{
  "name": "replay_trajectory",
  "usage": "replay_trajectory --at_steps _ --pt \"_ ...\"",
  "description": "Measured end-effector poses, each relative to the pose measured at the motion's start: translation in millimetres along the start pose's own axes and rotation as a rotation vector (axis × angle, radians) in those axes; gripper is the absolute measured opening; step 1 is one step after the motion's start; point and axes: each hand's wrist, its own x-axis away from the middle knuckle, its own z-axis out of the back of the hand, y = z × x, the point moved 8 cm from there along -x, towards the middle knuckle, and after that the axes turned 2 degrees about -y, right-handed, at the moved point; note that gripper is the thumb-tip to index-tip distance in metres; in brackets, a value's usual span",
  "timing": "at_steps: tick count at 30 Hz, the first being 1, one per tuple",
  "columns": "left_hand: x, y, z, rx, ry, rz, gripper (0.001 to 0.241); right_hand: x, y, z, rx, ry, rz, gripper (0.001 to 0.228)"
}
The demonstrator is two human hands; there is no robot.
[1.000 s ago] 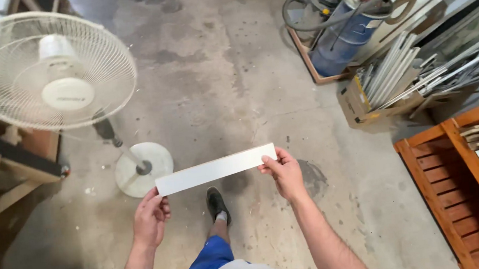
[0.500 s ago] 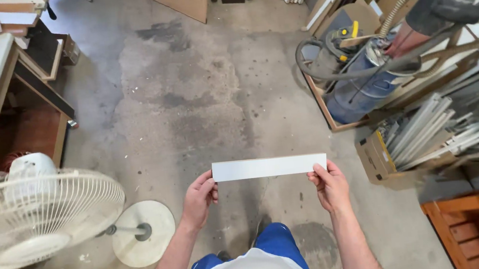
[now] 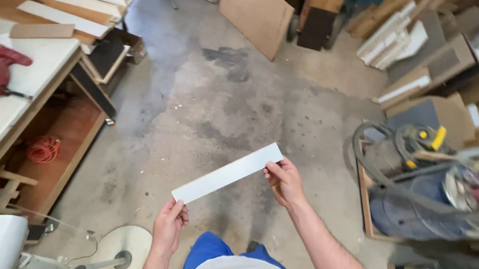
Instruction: Assembling wooden components by cutting, hammering, and drilling
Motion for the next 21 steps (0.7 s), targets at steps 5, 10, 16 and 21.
replay_trajectory --at_steps 5,10,16,21 --pt "-47 32 22 0.133 0.236 -0.050 0.012 -128 30 -107 0.052 -0.221 -0.101 0.029" --pt "-127 78 81 0.211 0.338 -0.187 0.013 -244 103 -214 0.104 -0.367 -0.170 0.027" --pt "-217 147 139 0.127 0.362 -0.204 0.018 -328 185 -375 0.166 -0.477 -0.300 0.031" --pt "-269 204 206 -0.477 0.686 0.010 0.068 -364 282 -504 0.128 -0.661 -0.372 0.031"
